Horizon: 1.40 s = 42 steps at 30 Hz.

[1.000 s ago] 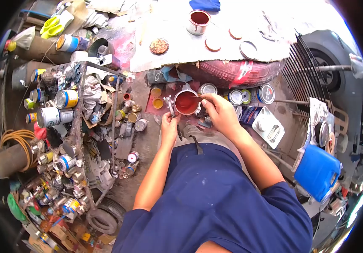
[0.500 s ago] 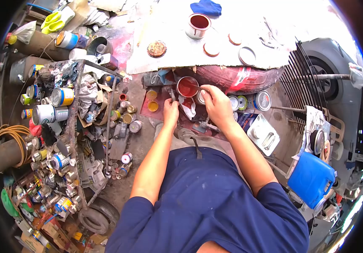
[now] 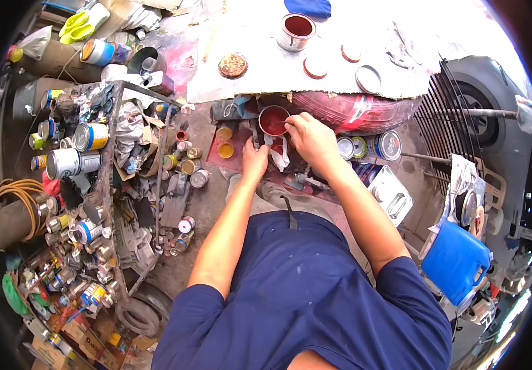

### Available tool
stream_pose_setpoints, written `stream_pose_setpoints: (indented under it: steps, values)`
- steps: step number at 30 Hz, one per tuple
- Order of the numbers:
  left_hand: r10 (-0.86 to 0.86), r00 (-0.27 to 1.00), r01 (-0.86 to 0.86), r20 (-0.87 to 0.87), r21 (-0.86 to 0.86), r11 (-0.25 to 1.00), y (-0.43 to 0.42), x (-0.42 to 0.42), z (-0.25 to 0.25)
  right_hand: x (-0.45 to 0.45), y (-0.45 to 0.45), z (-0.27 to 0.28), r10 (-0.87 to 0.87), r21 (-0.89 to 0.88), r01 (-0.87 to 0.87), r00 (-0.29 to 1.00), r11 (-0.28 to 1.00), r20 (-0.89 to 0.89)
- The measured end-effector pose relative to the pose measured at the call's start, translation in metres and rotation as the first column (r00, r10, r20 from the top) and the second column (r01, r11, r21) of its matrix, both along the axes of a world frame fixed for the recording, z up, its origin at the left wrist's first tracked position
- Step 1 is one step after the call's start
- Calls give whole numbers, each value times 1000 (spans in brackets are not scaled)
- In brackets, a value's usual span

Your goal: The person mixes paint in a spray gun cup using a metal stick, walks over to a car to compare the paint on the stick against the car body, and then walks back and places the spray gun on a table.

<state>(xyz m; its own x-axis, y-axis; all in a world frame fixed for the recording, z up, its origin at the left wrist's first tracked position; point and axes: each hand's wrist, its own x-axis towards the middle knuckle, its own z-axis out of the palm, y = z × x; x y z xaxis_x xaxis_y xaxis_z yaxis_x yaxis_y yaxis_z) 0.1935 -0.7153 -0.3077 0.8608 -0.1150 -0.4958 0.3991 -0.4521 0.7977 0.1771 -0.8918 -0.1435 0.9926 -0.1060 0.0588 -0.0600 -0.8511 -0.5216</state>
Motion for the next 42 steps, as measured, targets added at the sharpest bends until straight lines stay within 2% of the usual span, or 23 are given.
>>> stream_pose_setpoints:
  steps: [2, 3, 6, 8, 10, 13, 19, 25, 28, 31, 34, 36, 42]
  values:
    - [12, 1000, -12, 21, 6, 1000, 0, -8, -8, 2, 1, -2, 4, 7, -4, 1000, 1000, -17]
    - [32, 998, -35, 61, 49, 998, -2, -12, 14, 2, 1, -2, 25, 16, -25, 999, 1000, -42]
    - [146, 971, -132, 191, -85, 988, 14, -30, 11, 2, 2, 1, 5, 52, -2, 997, 999, -71]
    - [224, 921, -244, 319, 23, 970, 33, -40, 11, 3, 1, 5, -31, 89, 36, 998, 995, -57]
    - [183, 830, -384, 527, 303, 872, 55, -42, 1, 2, 1, 10, -66, 135, 70, 997, 988, -32]
    - [73, 854, -336, 516, 438, 834, 82, -31, -20, -1, -1, 10, -127, 197, 131, 991, 972, -35]
    - [-33, 870, -250, 491, 499, 830, 86, -12, -34, -6, -7, 13, -214, 357, 234, 972, 904, -97]
    - [-14, 861, -269, 509, 478, 836, 84, -5, -42, -12, -11, 9, -250, 435, 302, 952, 848, -175]
    - [-35, 744, -308, 667, 390, 868, 83, -4, -31, -14, -12, 6, -266, 445, 304, 953, 842, -148]
    - [242, 852, -294, 464, 42, 955, 72, -12, 18, -16, -15, 9, -302, 532, 342, 939, 775, -165]
    - [133, 809, -211, 572, 71, 975, 62, -18, 61, -22, -23, 8, -362, 669, 451, 889, 591, -280]
    - [79, 763, -161, 641, 70, 985, 52, -15, 85, -28, -33, 0, -390, 730, 446, 883, 518, -262]
    - [-75, 653, -10, 754, 107, 994, 25, 11, 141, -49, -62, -10, -448, 857, 490, 809, 159, -380]
